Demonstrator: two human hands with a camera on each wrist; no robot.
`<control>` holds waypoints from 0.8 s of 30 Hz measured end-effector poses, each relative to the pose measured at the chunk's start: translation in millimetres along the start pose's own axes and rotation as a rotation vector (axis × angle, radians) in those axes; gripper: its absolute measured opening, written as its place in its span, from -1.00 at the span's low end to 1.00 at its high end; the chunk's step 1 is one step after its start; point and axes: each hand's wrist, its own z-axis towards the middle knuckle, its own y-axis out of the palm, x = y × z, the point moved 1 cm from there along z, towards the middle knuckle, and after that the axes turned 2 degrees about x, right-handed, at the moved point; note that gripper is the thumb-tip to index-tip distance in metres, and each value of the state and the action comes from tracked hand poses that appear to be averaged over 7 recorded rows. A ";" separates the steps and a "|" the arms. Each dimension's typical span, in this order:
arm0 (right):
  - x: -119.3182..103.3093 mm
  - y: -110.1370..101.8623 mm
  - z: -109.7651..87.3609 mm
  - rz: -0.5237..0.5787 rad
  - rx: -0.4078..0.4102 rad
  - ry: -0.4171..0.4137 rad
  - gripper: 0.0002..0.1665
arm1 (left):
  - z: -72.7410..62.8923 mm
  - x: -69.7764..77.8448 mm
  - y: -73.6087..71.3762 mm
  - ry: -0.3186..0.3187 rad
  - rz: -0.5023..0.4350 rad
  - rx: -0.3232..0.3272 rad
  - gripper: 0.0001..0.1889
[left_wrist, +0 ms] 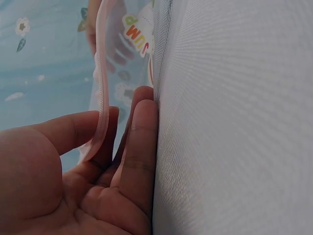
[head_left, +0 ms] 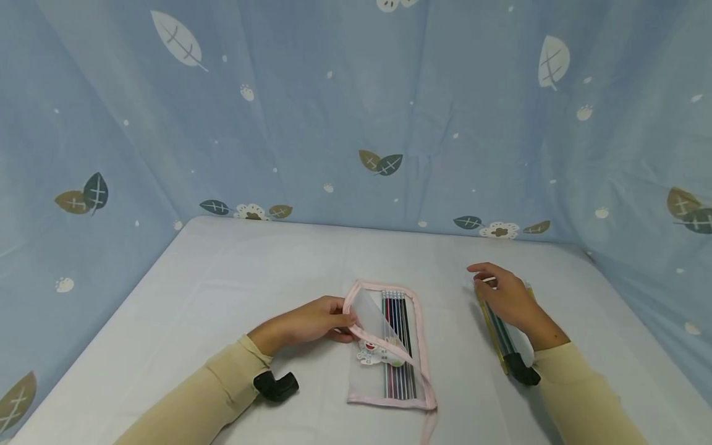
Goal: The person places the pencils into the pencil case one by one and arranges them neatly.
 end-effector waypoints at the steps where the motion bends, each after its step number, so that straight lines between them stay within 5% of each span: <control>1: 2.3 -0.5 0.4 -0.002 -0.009 0.011 -0.56 | 0.4 0.2 0.2 -0.001 -0.001 -0.001 -0.73; 24: 18.7 1.5 5.7 0.019 -0.123 0.058 -0.44 | 3.3 -0.1 -2.7 -0.013 -0.003 -0.019 -0.71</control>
